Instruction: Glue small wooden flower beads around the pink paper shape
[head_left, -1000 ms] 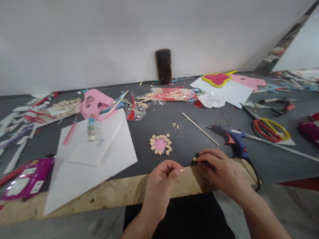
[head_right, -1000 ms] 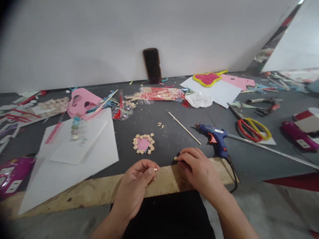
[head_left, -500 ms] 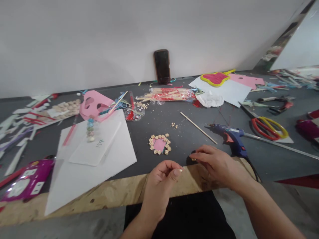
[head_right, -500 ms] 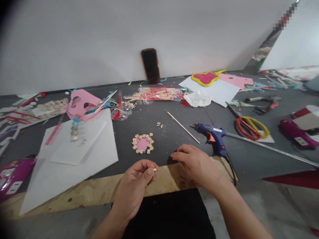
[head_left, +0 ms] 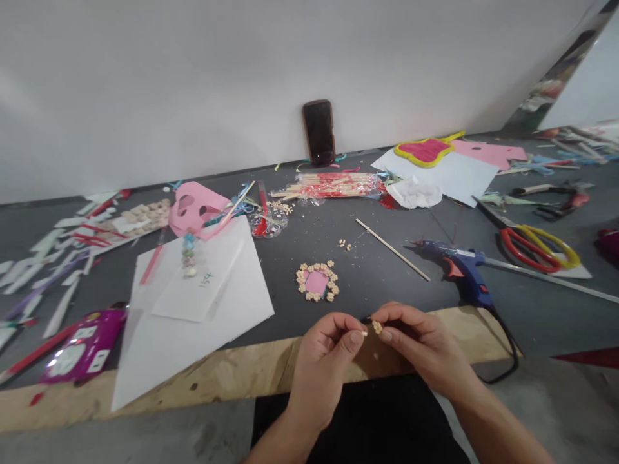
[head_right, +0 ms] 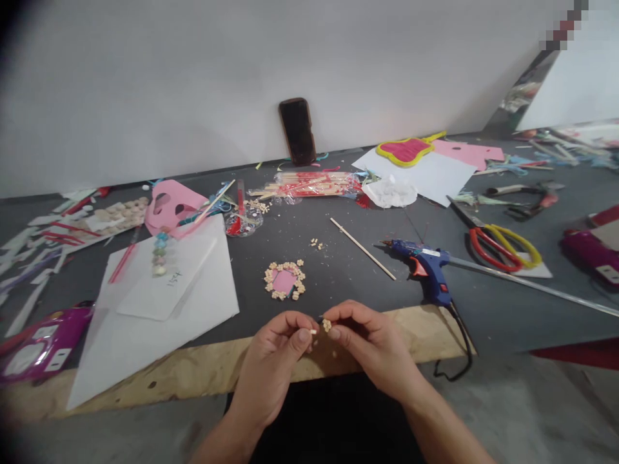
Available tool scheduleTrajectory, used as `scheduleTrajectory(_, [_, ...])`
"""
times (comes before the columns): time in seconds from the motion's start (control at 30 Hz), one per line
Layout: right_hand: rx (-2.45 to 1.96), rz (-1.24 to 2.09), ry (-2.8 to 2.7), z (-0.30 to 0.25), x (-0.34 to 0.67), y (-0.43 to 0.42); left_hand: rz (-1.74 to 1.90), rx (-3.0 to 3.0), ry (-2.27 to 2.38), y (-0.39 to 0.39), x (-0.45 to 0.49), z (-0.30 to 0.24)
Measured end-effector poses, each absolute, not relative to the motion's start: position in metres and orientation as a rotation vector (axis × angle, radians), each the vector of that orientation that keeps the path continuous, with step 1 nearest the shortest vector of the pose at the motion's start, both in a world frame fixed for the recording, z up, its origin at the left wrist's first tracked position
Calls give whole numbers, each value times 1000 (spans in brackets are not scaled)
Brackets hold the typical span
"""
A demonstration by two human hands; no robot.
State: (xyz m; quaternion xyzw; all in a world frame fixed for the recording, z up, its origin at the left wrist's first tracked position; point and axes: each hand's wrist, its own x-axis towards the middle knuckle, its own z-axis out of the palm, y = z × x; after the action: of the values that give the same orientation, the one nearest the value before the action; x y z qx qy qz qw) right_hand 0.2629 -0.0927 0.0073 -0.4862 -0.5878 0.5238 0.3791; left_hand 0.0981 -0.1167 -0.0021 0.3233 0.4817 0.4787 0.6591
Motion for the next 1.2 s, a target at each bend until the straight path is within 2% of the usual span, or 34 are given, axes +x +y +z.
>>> scheduleTrajectory(1.2, [-1148,1075,-1735,11,253,-99,1040,1011,1224,-119,91,-4])
